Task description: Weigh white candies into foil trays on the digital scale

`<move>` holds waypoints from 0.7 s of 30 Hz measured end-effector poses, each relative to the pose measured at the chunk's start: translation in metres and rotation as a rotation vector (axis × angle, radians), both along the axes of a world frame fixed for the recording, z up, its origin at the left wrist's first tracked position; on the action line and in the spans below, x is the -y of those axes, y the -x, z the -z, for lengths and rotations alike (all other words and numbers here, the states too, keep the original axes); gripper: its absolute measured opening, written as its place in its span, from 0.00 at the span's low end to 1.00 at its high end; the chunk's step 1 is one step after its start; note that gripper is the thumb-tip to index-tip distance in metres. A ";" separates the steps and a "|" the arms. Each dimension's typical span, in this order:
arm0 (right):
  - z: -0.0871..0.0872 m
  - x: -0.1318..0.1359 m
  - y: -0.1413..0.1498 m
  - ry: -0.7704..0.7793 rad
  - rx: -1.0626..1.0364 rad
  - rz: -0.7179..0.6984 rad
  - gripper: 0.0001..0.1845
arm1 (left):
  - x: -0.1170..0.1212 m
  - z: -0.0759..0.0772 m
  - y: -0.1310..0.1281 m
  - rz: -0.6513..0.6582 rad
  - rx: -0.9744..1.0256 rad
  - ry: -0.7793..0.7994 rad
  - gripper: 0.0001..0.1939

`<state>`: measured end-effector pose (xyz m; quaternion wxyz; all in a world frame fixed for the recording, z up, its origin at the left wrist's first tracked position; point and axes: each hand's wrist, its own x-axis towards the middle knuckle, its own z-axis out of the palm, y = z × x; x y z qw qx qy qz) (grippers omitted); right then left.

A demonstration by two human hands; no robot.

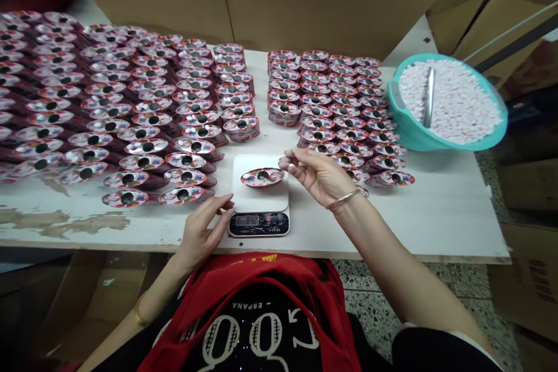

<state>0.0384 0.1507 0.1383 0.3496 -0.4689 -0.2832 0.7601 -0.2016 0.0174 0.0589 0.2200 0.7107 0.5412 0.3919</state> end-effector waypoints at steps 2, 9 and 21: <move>0.003 0.010 -0.007 0.054 -0.013 -0.008 0.06 | -0.001 -0.001 0.001 -0.035 -0.016 -0.046 0.23; 0.009 0.035 -0.021 0.005 0.016 -0.024 0.12 | -0.016 -0.013 -0.002 -0.110 -0.206 -0.220 0.24; 0.013 0.024 0.030 -0.219 -0.003 -0.056 0.14 | -0.047 -0.027 -0.038 0.040 -0.354 -0.217 0.17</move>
